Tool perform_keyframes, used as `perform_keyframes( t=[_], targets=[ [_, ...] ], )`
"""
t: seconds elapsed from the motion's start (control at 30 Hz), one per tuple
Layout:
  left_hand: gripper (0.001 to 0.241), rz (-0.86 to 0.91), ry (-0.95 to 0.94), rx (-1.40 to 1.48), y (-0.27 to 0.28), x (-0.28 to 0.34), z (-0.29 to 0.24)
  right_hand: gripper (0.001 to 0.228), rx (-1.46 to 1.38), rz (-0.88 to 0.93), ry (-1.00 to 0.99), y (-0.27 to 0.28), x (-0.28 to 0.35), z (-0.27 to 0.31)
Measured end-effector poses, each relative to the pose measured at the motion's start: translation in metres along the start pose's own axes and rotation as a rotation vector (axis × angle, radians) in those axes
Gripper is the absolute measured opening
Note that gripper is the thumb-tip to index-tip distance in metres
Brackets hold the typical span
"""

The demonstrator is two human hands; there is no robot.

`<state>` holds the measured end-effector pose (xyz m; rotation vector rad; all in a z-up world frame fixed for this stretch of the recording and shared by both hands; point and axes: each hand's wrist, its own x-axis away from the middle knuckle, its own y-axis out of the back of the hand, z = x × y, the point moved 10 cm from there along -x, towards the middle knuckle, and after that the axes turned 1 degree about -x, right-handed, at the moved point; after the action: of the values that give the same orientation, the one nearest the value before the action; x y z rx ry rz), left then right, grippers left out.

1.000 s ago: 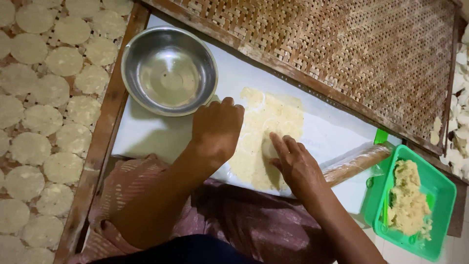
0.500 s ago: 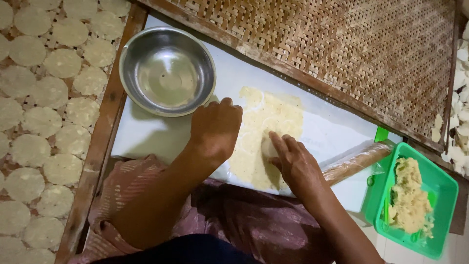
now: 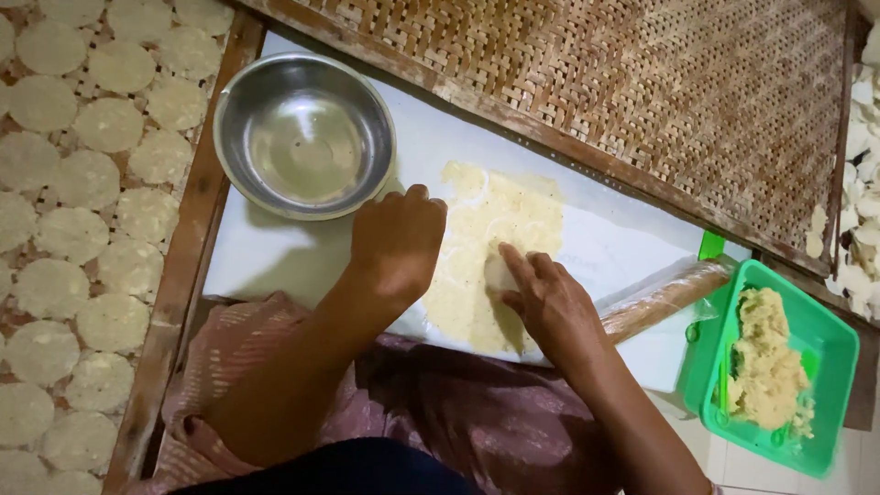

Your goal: Rolling out dough with a rolling pin and using a plastic cap to cut it into small circular chip shapes.

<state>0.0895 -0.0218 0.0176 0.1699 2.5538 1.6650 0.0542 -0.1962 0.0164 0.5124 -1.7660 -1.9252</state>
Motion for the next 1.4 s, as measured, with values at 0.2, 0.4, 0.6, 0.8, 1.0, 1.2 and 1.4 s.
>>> perform_keyframes(
  t=[0.2, 0.4, 0.6, 0.8, 1.0, 1.2, 1.4],
  targets=[
    [0.008, -0.059, -0.038, 0.001, 0.005, 0.000, 0.000, 0.079, 0.040, 0.401, -0.404, -0.010, -0.007, -0.021],
    [0.011, 0.021, 0.004, 0.001, -0.003, -0.002, 0.003, 0.073, -0.129, 0.078, -0.091, 0.009, -0.002, -0.016],
    [0.010, 0.049, 0.010, -0.024, -0.007, -0.003, 0.004, 0.058, -0.084, 0.171, -0.090, -0.015, -0.004, -0.014],
    [0.010, -0.033, -0.029, 0.006, 0.002, 0.000, 0.000, 0.068, -0.009, 0.397, -0.274, -0.009, -0.011, -0.015],
    [0.008, -0.037, -0.044, -0.006, -0.006, -0.001, -0.001, 0.065, -0.593, 0.294, -0.517, -0.012, 0.004, -0.065],
    [0.009, -0.056, -0.056, -0.038, -0.009, -0.001, 0.002, 0.061, -0.481, -0.101, -0.362, 0.064, 0.039, -0.103],
    [0.005, -0.078, -0.088, 0.008, 0.003, 0.004, -0.004, 0.063, -0.441, 0.014, -0.439, 0.041, 0.051, -0.092]
  ],
)
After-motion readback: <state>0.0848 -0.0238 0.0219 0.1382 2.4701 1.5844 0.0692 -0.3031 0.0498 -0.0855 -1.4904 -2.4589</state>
